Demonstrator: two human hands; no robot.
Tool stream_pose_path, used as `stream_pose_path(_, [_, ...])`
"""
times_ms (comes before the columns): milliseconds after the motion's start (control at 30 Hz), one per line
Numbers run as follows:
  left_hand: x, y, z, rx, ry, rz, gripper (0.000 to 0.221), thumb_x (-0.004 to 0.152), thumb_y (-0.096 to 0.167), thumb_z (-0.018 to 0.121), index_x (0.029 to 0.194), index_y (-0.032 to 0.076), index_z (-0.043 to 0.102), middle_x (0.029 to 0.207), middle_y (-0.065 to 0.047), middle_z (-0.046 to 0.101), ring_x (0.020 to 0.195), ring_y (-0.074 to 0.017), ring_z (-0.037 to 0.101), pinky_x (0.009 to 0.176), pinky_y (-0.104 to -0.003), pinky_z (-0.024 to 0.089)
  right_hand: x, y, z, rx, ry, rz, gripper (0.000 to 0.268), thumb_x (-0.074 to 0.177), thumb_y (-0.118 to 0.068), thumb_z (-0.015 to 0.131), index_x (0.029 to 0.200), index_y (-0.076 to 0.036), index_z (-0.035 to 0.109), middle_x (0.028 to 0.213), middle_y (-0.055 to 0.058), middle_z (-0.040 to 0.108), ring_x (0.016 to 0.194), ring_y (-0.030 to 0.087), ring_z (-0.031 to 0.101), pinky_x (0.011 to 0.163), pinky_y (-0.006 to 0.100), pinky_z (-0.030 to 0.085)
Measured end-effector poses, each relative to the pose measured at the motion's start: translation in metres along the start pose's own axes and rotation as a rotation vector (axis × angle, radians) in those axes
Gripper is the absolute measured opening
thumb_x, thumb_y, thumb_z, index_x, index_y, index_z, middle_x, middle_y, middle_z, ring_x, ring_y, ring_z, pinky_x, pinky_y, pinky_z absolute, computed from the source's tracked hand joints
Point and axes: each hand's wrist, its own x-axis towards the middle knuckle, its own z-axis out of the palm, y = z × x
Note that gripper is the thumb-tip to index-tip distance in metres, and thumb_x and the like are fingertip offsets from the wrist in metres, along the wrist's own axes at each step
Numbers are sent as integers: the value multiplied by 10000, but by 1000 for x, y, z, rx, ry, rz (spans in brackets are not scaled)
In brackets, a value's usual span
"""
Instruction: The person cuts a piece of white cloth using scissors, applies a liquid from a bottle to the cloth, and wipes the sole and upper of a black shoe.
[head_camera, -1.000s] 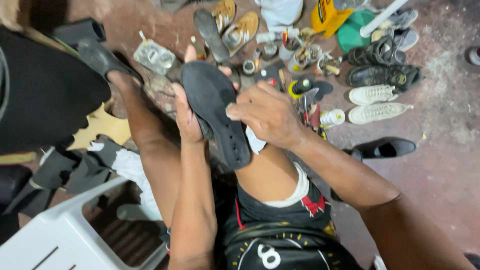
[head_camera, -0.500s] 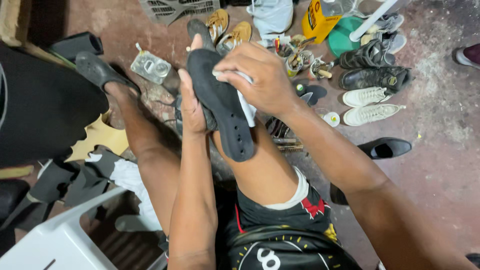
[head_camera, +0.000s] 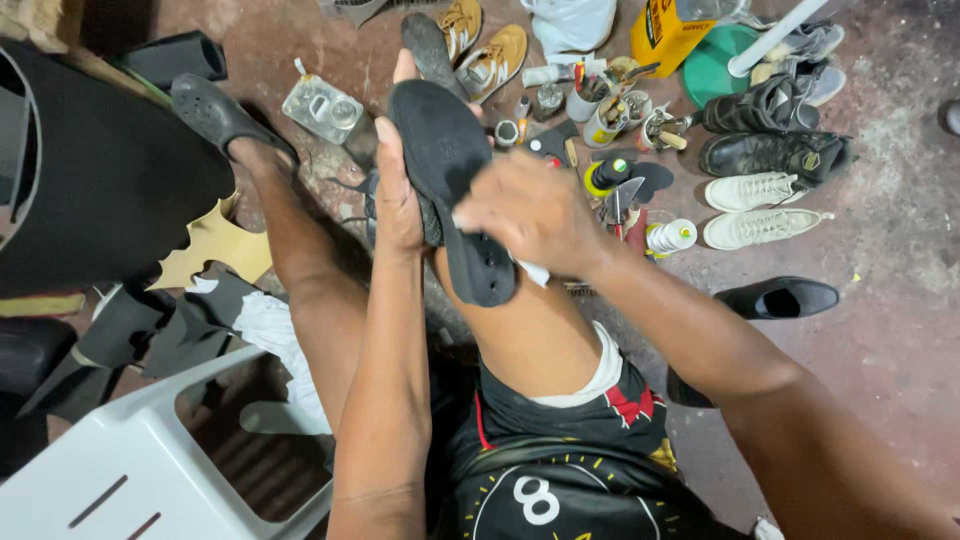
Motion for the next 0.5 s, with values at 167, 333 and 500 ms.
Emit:
stream_pose_path(167, [3,7,17,-442,269,-71,703,1098,349,315,1709,42,151,1274,-184,641,1109,-264,642,1019,-359,528,43,23,7,17,140,76,102,941,-71,806,1023,-76,746,979,66,651,967,246,634,837,365,510])
stream_pose_path(333, [3,4,4,110,29,74,744,1101,573,383,1672,169,129,1274,-133,635,1109,-189,648,1030,-339,546,13,1,10,2,92,78,122,895,-71,814,999,-84,751,945,66,660,896,270,628,792,380,503])
stream_pose_path(500, [2,-10,-27,84,41,3,808,1152,620,353,1404,-125,539,1178,-175,678,1019,-198,676,937,-311,558,-23,-18,8,75,-4,115,209,839,2,812,1020,-87,760,957,56,682,861,259,630,749,375,499])
